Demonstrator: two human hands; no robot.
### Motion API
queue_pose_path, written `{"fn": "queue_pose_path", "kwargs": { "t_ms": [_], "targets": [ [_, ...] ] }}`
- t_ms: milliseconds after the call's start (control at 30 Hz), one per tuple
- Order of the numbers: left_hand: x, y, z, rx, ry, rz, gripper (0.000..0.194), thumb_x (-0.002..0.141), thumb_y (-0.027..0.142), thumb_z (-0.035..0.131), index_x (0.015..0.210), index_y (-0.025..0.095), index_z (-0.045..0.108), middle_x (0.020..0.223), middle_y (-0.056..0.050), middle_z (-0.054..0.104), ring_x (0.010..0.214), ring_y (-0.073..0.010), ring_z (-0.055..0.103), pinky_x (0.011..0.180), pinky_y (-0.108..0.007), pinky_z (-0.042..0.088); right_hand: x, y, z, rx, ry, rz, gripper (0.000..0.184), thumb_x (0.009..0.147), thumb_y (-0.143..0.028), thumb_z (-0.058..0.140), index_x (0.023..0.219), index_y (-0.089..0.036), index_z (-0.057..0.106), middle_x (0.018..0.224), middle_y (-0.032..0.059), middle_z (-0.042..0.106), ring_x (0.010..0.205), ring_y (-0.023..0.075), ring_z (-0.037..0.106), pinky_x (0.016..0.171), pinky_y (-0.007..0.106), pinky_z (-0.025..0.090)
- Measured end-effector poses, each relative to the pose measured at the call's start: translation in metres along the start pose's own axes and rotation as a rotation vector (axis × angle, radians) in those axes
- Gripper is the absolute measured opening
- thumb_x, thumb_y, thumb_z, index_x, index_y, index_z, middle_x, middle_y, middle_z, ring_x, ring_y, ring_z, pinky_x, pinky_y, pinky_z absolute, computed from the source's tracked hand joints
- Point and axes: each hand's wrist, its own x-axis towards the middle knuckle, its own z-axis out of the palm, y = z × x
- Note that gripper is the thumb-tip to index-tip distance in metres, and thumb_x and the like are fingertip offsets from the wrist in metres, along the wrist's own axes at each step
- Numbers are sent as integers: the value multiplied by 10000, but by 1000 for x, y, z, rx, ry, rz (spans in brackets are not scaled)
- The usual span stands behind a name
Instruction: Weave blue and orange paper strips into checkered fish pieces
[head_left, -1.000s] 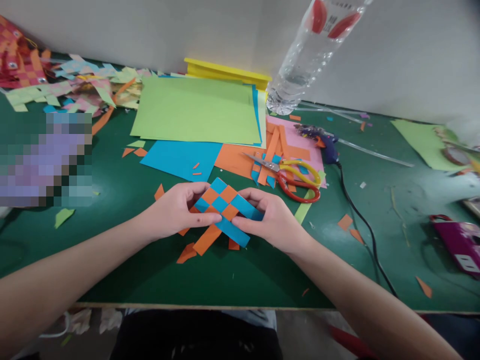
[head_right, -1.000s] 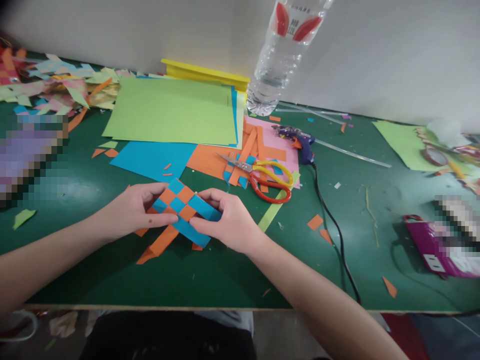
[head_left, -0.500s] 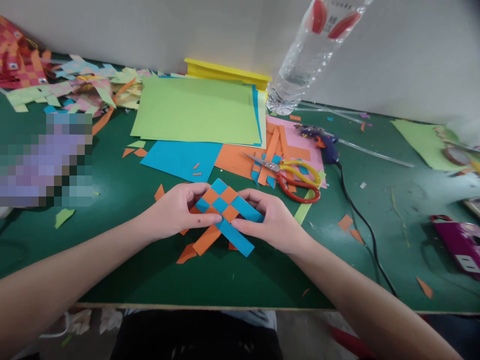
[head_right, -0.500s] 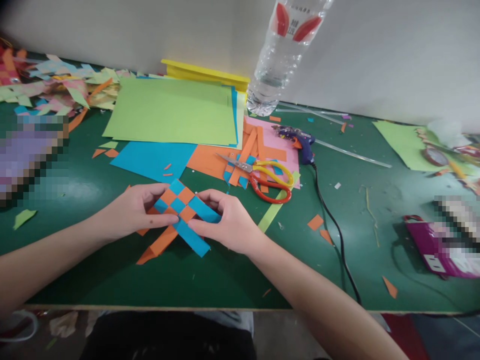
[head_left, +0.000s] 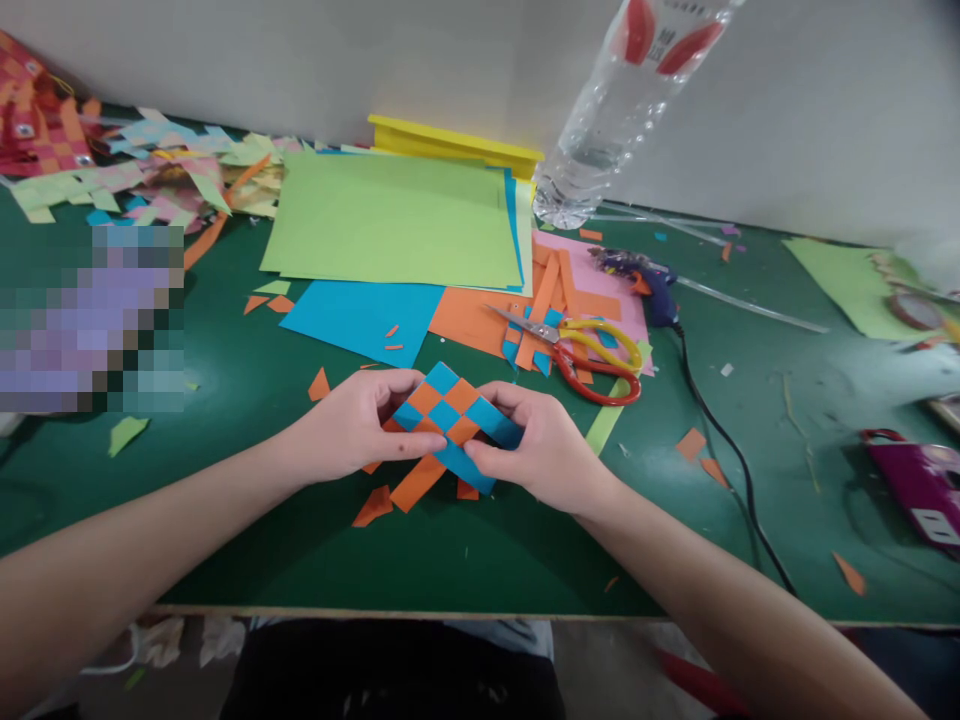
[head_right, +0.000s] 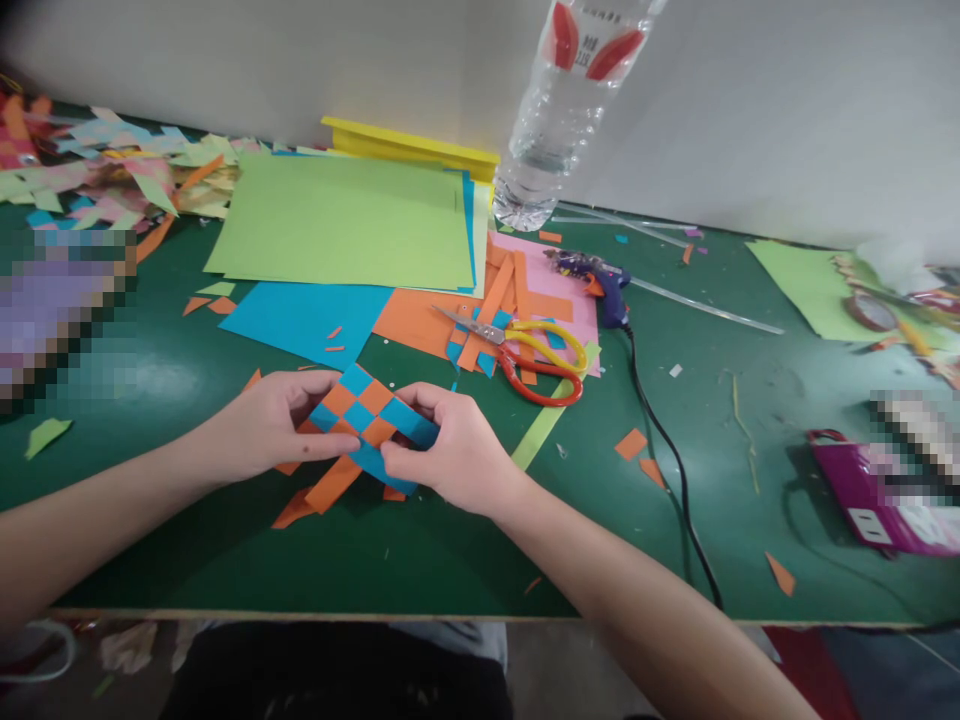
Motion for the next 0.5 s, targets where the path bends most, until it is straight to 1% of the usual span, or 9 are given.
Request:
{"fn": "queue_pose_path", "kwargs": {
  "t_ms": [133, 300, 400, 500],
  "targets": [
    [-1, 0, 0, 2, 5, 9, 292, 737, 281, 771, 980, 167, 656, 945, -48, 713, 828, -189, 664, 719, -303, 562, 0, 0, 0, 29, -7, 7, 187, 670, -197, 672, 853, -192, 634, 729, -31, 653, 588, 100, 588, 530, 237, 495],
    [-2, 0, -1, 18, 24, 28, 280, 729, 269, 776, 962, 164, 663, 936, -45, 713, 813, -185, 663, 696, -288, 556, 1, 0, -2, 72, -9, -13, 219, 653, -182, 703, 862, -192, 641, 760, -25, 687, 624, 104, 617, 580, 245, 528],
    [-1, 2, -1, -37, 41, 24, 275, 711, 248, 786, 933, 151, 656, 914, -45, 718, 808, -184, 670, 693, -278, 560, 1, 1, -2, 94, -8, -9, 204, 662, -194, 717, 848, -197, 634, 742, -25, 705, 612, 115, 643, 588, 263, 545],
    [1, 3, -1, -112, 52, 22, 310, 684, 220, 803, 944, 146, 652, 922, -43, 726, 842, -187, 680, 741, -283, 567, 1, 1, -3, 135, 1, 0, 221, 668, -220, 739, 861, -200, 632, 768, -16, 726, 651, 133, 679, 605, 270, 560]
  ]
}}
